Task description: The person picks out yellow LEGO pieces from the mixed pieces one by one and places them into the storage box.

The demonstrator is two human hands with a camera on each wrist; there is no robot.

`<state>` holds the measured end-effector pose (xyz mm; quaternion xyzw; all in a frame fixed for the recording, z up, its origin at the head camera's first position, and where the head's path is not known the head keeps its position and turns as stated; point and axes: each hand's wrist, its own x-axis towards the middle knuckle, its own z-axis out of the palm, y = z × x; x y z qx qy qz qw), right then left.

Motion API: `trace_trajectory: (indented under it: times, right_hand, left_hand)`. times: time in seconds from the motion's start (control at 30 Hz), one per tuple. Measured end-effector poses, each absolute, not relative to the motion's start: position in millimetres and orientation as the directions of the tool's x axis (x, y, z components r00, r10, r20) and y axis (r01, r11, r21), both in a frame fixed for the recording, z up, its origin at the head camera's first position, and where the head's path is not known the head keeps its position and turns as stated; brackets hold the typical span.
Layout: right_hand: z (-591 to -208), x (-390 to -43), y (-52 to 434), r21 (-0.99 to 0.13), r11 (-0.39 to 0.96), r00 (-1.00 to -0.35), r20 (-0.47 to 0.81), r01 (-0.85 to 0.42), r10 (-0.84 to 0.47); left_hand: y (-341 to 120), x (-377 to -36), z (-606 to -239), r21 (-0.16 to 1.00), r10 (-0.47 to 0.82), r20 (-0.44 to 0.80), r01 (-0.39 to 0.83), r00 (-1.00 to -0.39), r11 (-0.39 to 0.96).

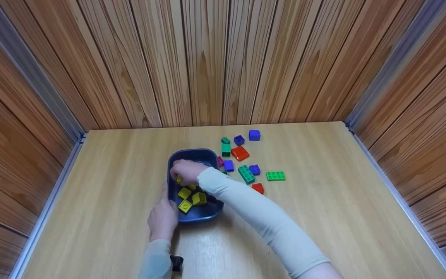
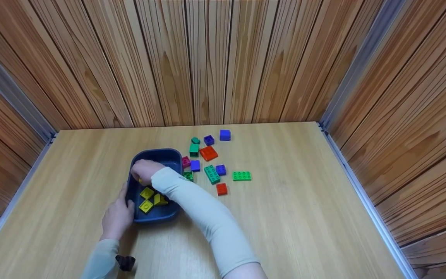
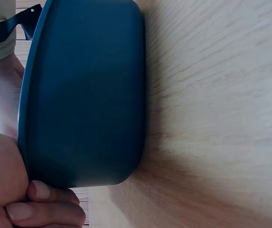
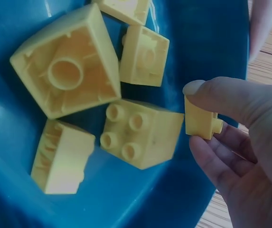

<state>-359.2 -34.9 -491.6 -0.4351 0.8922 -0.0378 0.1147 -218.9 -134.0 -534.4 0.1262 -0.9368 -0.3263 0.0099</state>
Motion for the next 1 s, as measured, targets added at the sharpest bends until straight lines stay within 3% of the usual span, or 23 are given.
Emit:
trace_trajectory:
  times: [0.53, 1.0]
  right_hand:
    - [-499, -357, -36, -0.194, 0.665, -0.628, -0.222, -0.721, -0.746]
    - [-500, -359, -30, -0.26, 0.644, -0.62, -0.177, -0.72, -0.765]
  left_hand:
    - [-135, -221, -534, 0.608, -0.237, -0.102, -0.249, -0.966, 0.754]
    - [-135, -221, -534, 0.6, -0.249, -0.085, -0.249, -0.965, 0.761]
